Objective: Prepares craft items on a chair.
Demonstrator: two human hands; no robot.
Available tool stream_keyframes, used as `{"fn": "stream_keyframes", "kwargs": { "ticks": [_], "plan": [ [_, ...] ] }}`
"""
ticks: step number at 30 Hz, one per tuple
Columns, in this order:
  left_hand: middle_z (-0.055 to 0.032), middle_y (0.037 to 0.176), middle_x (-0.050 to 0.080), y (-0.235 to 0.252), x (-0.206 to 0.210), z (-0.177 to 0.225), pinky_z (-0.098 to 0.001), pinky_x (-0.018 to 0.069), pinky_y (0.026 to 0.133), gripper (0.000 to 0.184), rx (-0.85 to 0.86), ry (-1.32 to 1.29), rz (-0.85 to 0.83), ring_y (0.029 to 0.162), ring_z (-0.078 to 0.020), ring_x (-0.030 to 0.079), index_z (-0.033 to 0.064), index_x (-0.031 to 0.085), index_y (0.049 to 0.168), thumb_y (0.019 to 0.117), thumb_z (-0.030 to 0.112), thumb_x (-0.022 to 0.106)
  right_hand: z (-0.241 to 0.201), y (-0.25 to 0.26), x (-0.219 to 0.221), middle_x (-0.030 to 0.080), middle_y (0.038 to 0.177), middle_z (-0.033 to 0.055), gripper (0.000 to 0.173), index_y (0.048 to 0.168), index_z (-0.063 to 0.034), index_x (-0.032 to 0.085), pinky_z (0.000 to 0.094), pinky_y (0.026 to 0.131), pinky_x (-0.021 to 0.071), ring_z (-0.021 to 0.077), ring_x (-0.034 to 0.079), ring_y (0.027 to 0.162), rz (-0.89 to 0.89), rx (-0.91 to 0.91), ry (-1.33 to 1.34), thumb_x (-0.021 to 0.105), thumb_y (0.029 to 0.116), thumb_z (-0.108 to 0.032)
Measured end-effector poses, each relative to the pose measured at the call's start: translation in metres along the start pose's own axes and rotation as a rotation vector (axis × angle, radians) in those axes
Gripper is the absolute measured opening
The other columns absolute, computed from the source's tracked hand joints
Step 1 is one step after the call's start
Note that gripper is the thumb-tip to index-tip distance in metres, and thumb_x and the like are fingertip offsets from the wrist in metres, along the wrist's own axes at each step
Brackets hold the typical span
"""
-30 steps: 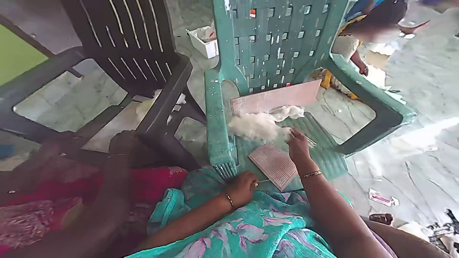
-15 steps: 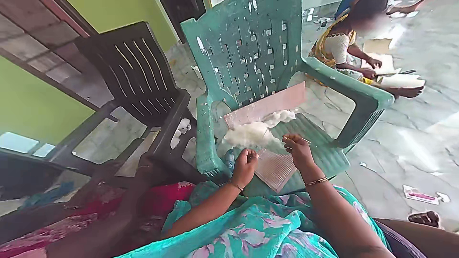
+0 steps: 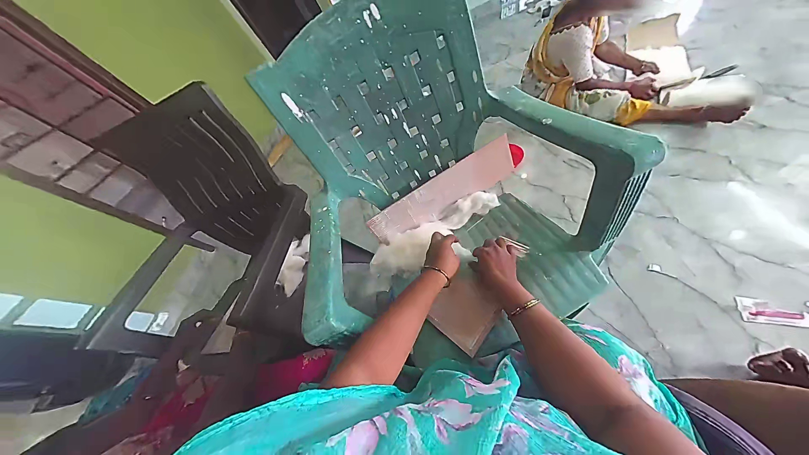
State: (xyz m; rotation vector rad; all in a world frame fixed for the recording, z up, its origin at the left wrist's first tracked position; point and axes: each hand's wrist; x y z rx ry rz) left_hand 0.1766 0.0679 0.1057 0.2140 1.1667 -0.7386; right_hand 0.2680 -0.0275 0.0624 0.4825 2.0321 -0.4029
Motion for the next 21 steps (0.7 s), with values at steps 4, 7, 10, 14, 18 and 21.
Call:
{"fn": "stream_keyframes", "kwargs": {
  "ticks": [4,7,10,14,18,21],
  "plan": [
    [-0.0236,0.135,0.057,0.018,0.005,-0.008,-0.05,0.05,0.106,0.036,0.036,0.133,-0.084,0.124,-0.0363,0.059,0.0089,0.07,0.131,0.0957,0.017,0.073,0.005,0.004,-0.003,0.069,0.115,0.0171,0.02,0.101,-0.0069,0.077,0.0594,0.098,0.0415,0.0382,0.056,0.123,0.043,0.002,0.062,0.062,0.0998,-0.02],
    [-0.024,0.129,0.061,0.019,0.003,-0.011,-0.0504,0.0475,0.107,0.027,0.069,0.054,-0.069,0.123,-0.0364,0.059,0.0024,0.073,0.119,0.1014,0.022,0.067,0.012,0.002,-0.015,0.07,0.112,0.0192,0.019,0.1,-0.0061,0.077,0.0648,0.097,0.0408,0.0415,0.058,0.12,0.079,0.022,0.224,0.065,0.0981,-0.021],
    [-0.0244,0.133,0.06,0.014,-0.005,-0.005,-0.0499,0.0441,0.11,0.026,0.079,-0.104,-0.036,0.128,-0.036,0.056,-0.0042,0.072,0.111,0.1016,0.019,0.066,0.022,0.001,-0.029,0.07,0.111,0.0222,0.019,0.102,-0.0029,0.077,0.0654,0.097,0.0432,0.0439,0.06,0.116,0.122,0.031,0.42,0.065,0.0987,-0.017],
    [-0.0218,0.13,0.061,0.013,-0.013,-0.005,-0.0529,0.0462,0.1,0.021,0.017,-0.348,-0.022,0.118,-0.0331,0.058,-0.0051,0.071,0.103,0.0991,0.015,0.065,0.036,0.006,-0.042,0.069,0.12,0.0227,0.03,0.125,-0.0007,0.069,0.0594,0.1,0.0464,0.0377,0.064,0.115,0.111,0.075,0.723,0.05,0.1082,-0.017],
    [-0.0159,0.112,0.062,0.009,-0.016,-0.01,-0.0424,0.0445,0.075,0.019,-0.037,-0.507,-0.042,0.087,-0.0219,0.053,-0.0018,0.069,0.104,0.1,0.014,0.059,0.036,0.004,-0.041,0.066,0.131,0.0182,0.04,0.134,-0.0009,0.063,0.0504,0.106,0.0438,0.0268,0.06,0.124,0.101,0.06,1.002,0.054,0.1079,-0.03],
    [-0.0045,0.082,0.053,0.009,-0.015,-0.011,-0.0304,0.0384,0.062,0.014,-0.043,-0.579,-0.069,0.066,-0.0115,0.043,0.0002,0.065,0.1,0.0999,0.012,0.057,0.028,0.003,-0.034,0.064,0.135,0.0188,0.047,0.141,0.0006,0.057,0.0476,0.108,0.0454,0.0263,0.06,0.126,0.01,0.025,1.051,0.059,0.1052,-0.029]
  ]
}}
Point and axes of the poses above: each hand's wrist, its own y-axis towards the middle knuckle, its own x-axis out of the palm, z = x × y
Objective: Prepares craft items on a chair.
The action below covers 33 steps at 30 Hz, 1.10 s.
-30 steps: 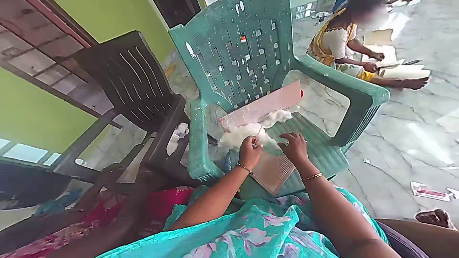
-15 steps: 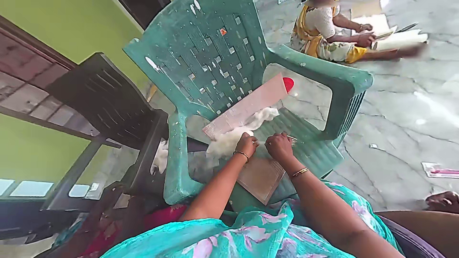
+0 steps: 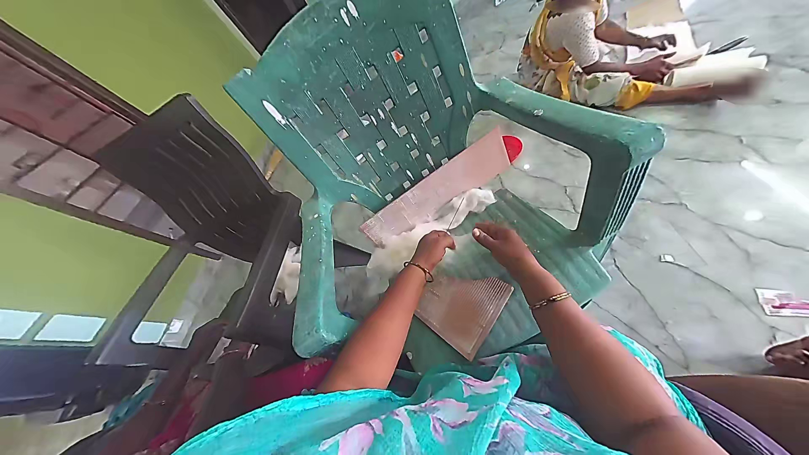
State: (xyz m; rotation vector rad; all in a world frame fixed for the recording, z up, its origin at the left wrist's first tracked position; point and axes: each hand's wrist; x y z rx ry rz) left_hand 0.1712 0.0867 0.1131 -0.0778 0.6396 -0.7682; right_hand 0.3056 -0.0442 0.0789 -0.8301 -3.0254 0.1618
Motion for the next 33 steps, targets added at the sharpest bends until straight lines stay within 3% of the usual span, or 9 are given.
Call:
{"fn": "stream_keyframes", "kwargs": {
  "ticks": [4,8,12,15,17,19,23,28,33],
  "plan": [
    [-0.0014,0.077,0.05,-0.002,0.0,0.0,-0.0256,0.0361,0.059,0.012,-0.02,-0.052,-0.044,0.063,-0.0081,0.04,-0.0005,0.065,0.106,0.0998,0.009,0.059,0.0,-0.001,0.012,0.068,0.124,0.0145,0.041,0.139,-0.0029,0.059,0.0385,0.089,0.0517,0.0188,0.065,0.105,-0.042,0.065,0.051,0.066,0.101,-0.017],
    [-0.0023,0.078,0.05,-0.005,0.0,0.002,-0.0275,0.0367,0.062,0.009,-0.016,-0.031,-0.031,0.066,-0.0096,0.041,0.0003,0.065,0.101,0.0996,0.008,0.059,0.007,-0.002,0.015,0.07,0.098,0.0082,0.015,0.112,-0.0015,0.069,0.0314,0.071,0.0516,0.012,0.061,0.078,0.034,0.052,0.089,0.068,0.098,-0.008],
    [-0.0053,0.077,0.049,0.005,-0.003,-0.007,-0.0366,0.0386,0.065,0.017,-0.016,0.058,0.076,0.069,-0.0158,0.044,0.0036,0.06,0.083,0.0972,0.013,0.061,0.003,-0.006,0.008,0.068,0.098,0.0088,0.017,0.115,-0.002,0.068,0.0325,0.073,0.0521,0.0125,0.06,0.078,0.122,0.079,0.107,0.067,0.0983,-0.007],
    [-0.0256,0.102,0.062,0.007,-0.009,-0.004,-0.058,0.047,0.089,0.027,-0.074,0.332,0.143,0.1,-0.0378,0.06,-0.0073,0.065,0.092,0.1006,0.018,0.059,0.002,-0.006,0.005,0.067,0.096,0.0075,0.018,0.115,-0.0025,0.068,0.0304,0.07,0.0515,0.0114,0.059,0.076,0.166,0.09,0.157,0.067,0.0982,-0.007],
    [-0.0299,0.125,0.061,0.006,-0.013,-0.002,-0.0595,0.046,0.103,0.03,-0.158,0.491,0.175,0.122,-0.0424,0.058,-0.0082,0.068,0.11,0.1021,0.018,0.057,-0.001,-0.006,0.004,0.067,0.1,0.0079,0.019,0.117,-0.0023,0.067,0.0304,0.072,0.0513,0.0117,0.06,0.078,0.162,0.091,0.185,0.066,0.0992,-0.007],
    [-0.0307,0.139,0.053,0.006,-0.014,-0.006,-0.057,0.0477,0.106,0.036,-0.199,0.518,0.247,0.128,-0.0429,0.056,-0.0049,0.065,0.126,0.096,0.015,0.066,-0.004,-0.003,0.003,0.068,0.103,0.0094,0.019,0.118,-0.0009,0.066,0.0301,0.072,0.0518,0.0123,0.062,0.08,0.161,0.095,0.199,0.065,0.0994,-0.005],
    [-0.0332,0.15,0.039,-0.008,-0.01,0.006,-0.0543,0.0516,0.102,0.064,-0.077,0.402,0.43,0.129,-0.046,0.054,-0.001,0.051,0.143,0.0861,0.011,0.078,-0.012,-0.006,0.003,0.068,0.1,0.0092,0.02,0.119,-0.0008,0.064,0.0294,0.071,0.0525,0.012,0.063,0.079,0.105,0.077,0.184,0.063,0.0988,-0.001],
    [-0.0269,0.139,0.051,-0.044,-0.017,0.005,-0.0494,0.0476,0.098,0.039,0.209,0.052,0.484,0.121,-0.036,0.054,-0.0007,0.063,0.129,0.1001,0.025,0.067,-0.019,-0.017,0.013,0.069,0.088,0.005,0.008,0.105,-0.0016,0.065,0.0257,0.066,0.053,0.0094,0.064,0.073,-0.019,0.025,0.212,0.066,0.097,-0.001],
    [-0.0048,0.107,0.063,-0.085,-0.028,-0.008,-0.0251,0.0418,0.069,0.032,0.089,-0.204,0.207,0.078,-0.0074,0.051,0.0038,0.067,0.122,0.1093,0.028,0.05,-0.028,-0.04,0.033,0.071,0.086,0.0048,0.004,0.104,-0.001,0.064,0.0243,0.066,0.0533,0.009,0.066,0.072,-0.15,0.057,0.246,0.063,0.0996,-0.003]
  ]
}}
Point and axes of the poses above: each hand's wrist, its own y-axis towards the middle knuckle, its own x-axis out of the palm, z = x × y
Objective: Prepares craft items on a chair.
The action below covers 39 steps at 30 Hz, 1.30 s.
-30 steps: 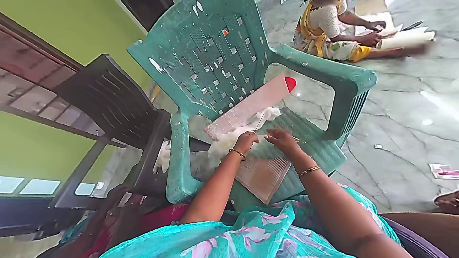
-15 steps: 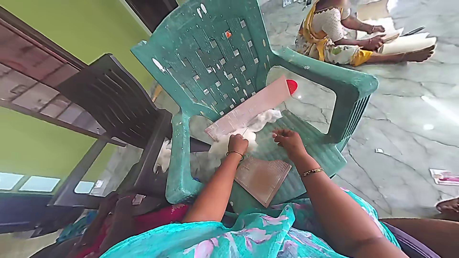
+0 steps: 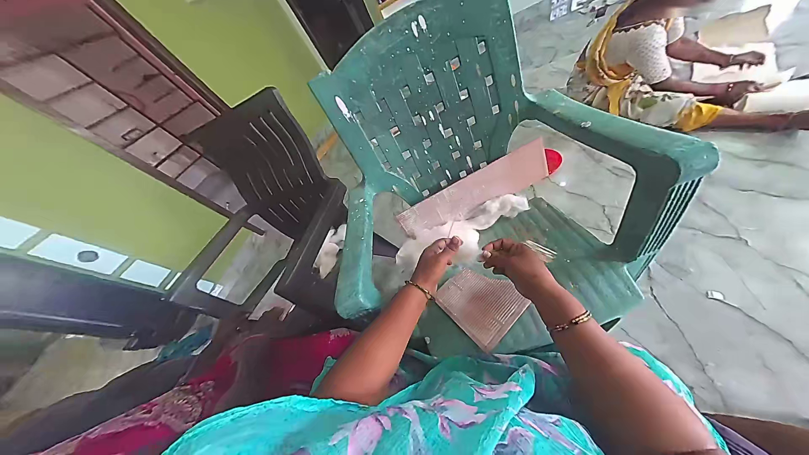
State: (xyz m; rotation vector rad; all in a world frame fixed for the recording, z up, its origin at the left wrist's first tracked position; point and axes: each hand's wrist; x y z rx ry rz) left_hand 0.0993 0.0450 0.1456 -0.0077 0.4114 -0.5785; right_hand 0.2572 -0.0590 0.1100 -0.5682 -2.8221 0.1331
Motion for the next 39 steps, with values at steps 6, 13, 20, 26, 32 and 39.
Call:
{"fn": "stream_keyframes", "kwargs": {
  "ticks": [6,13,20,26,32,39],
  "plan": [
    [0.0,0.084,0.066,-0.031,-0.008,-0.012,-0.0182,0.0409,0.059,0.011,-0.058,-0.062,-0.128,0.063,-0.0014,0.049,-0.0003,0.067,0.101,0.1018,0.009,0.062,0.007,-0.017,0.022,0.071,0.084,0.005,0.003,0.102,-0.0008,0.062,0.0234,0.066,0.0529,0.0089,0.066,0.071,-0.051,0.018,-0.026,0.063,0.0993,-0.002],
    [0.0017,0.078,0.06,-0.046,-0.016,-0.023,-0.0187,0.04,0.059,0.011,-0.11,0.003,-0.126,0.061,-0.0019,0.047,-0.0001,0.065,0.098,0.102,0.009,0.061,0.017,-0.021,0.025,0.068,0.086,0.0063,0.006,0.103,0.0015,0.064,0.0256,0.068,0.0538,0.01,0.064,0.072,-0.018,0.031,-0.128,0.065,0.0967,0.001],
    [-0.0206,0.126,0.063,-0.064,-0.022,-0.049,-0.0394,0.0498,0.099,0.041,-0.21,0.312,-0.213,0.111,-0.0238,0.062,-0.0033,0.055,0.136,0.1061,0.025,0.058,0.031,-0.017,0.027,0.075,0.097,0.0105,0.026,0.122,-0.0054,0.068,0.0467,0.086,0.0547,0.0216,0.071,0.088,-0.168,0.058,-0.734,0.067,0.0963,-0.01],
    [-0.0255,0.137,0.056,-0.088,-0.028,-0.055,-0.0403,0.0496,0.102,0.041,-0.17,0.554,-0.232,0.116,-0.0316,0.061,0.0028,0.054,0.147,0.112,0.015,0.037,0.028,-0.022,0.032,0.074,0.104,0.0179,0.041,0.136,-0.0047,0.059,0.0554,0.09,0.0536,0.0336,0.071,0.098,-0.188,0.023,-0.916,0.067,0.0955,-0.007],
    [-0.0218,0.129,0.063,-0.091,-0.022,-0.06,-0.0395,0.0511,0.103,0.03,-0.122,0.536,-0.236,0.114,-0.0276,0.065,-0.0029,0.063,0.128,0.1074,0.013,0.049,0.021,-0.022,0.025,0.074,0.109,0.0181,0.055,0.147,-0.0063,0.05,0.0568,0.09,0.0541,0.0357,0.072,0.099,-0.183,0.026,-0.96,0.065,0.0947,-0.001],
    [-0.0231,0.128,0.063,-0.084,-0.018,-0.062,-0.0431,0.0495,0.105,0.03,-0.175,0.563,-0.221,0.117,-0.0304,0.064,-0.0046,0.064,0.126,0.1073,0.013,0.049,0.022,-0.016,0.012,0.072,0.113,0.02,0.046,0.143,-0.0038,0.054,0.0545,0.088,0.0548,0.0359,0.071,0.098,-0.081,-0.053,-0.995,0.059,0.0977,0.004]
  ]
}}
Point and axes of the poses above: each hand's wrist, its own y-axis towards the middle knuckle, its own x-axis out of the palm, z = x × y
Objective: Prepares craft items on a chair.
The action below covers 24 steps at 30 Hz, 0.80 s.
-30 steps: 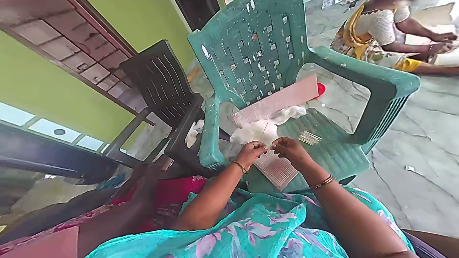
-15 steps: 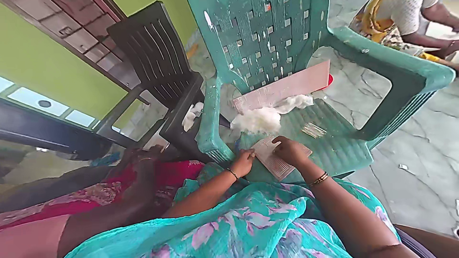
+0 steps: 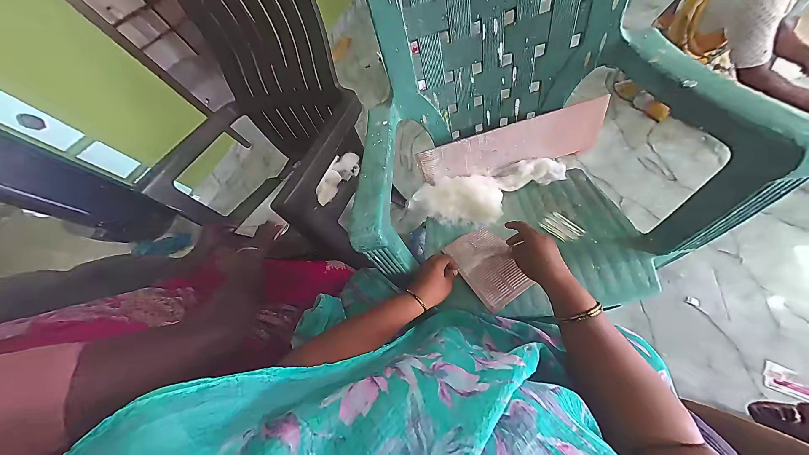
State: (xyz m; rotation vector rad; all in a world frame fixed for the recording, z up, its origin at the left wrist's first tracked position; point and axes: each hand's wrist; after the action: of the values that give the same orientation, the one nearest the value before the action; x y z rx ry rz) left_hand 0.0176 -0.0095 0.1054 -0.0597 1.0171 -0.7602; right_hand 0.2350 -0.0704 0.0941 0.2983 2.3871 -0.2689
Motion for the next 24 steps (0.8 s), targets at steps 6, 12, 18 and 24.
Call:
{"fn": "stream_keyframes", "kwargs": {
  "ticks": [6,12,18,24],
  "plan": [
    [-0.022,0.127,0.065,0.005,-0.003,0.004,-0.0446,0.047,0.108,0.028,-0.003,0.027,0.0,0.121,-0.0309,0.062,-0.0036,0.065,0.125,0.1059,0.012,0.052,-0.003,-0.003,0.004,0.071,0.108,0.0193,0.02,0.111,-0.0036,0.076,0.0545,0.089,0.0548,0.0342,0.069,0.098,0.023,-0.15,-0.057,0.062,0.0972,0.002],
    [-0.0206,0.123,0.067,0.005,-0.007,0.006,-0.046,0.0484,0.106,0.026,0.012,0.065,0.003,0.119,-0.0307,0.064,-0.0019,0.068,0.122,0.1049,0.012,0.054,-0.009,-0.007,0.024,0.071,0.101,0.0177,0.016,0.104,-0.0049,0.078,0.055,0.089,0.0547,0.0345,0.069,0.098,-0.075,-0.284,-0.115,0.069,0.0923,0.0],
    [-0.0206,0.125,0.066,0.002,-0.007,0.002,-0.0448,0.0487,0.107,0.025,0.023,0.066,-0.019,0.119,-0.03,0.064,-0.0024,0.067,0.122,0.1044,0.009,0.053,-0.007,-0.006,0.039,0.072,0.098,0.0164,0.012,0.099,-0.0036,0.078,0.0555,0.088,0.055,0.034,0.07,0.097,-0.115,-0.408,-0.102,0.075,0.0911,-0.012],
    [-0.02,0.125,0.067,0.001,-0.006,0.0,-0.0449,0.048,0.108,0.024,0.032,0.072,-0.011,0.121,-0.0294,0.063,-0.002,0.068,0.121,0.1038,0.009,0.055,-0.015,-0.012,0.054,0.07,0.096,0.017,0.033,0.097,-0.0028,0.073,0.0581,0.08,0.0548,0.0368,0.069,0.095,-0.153,-0.378,-0.246,0.081,0.0864,-0.033]
  ]
}}
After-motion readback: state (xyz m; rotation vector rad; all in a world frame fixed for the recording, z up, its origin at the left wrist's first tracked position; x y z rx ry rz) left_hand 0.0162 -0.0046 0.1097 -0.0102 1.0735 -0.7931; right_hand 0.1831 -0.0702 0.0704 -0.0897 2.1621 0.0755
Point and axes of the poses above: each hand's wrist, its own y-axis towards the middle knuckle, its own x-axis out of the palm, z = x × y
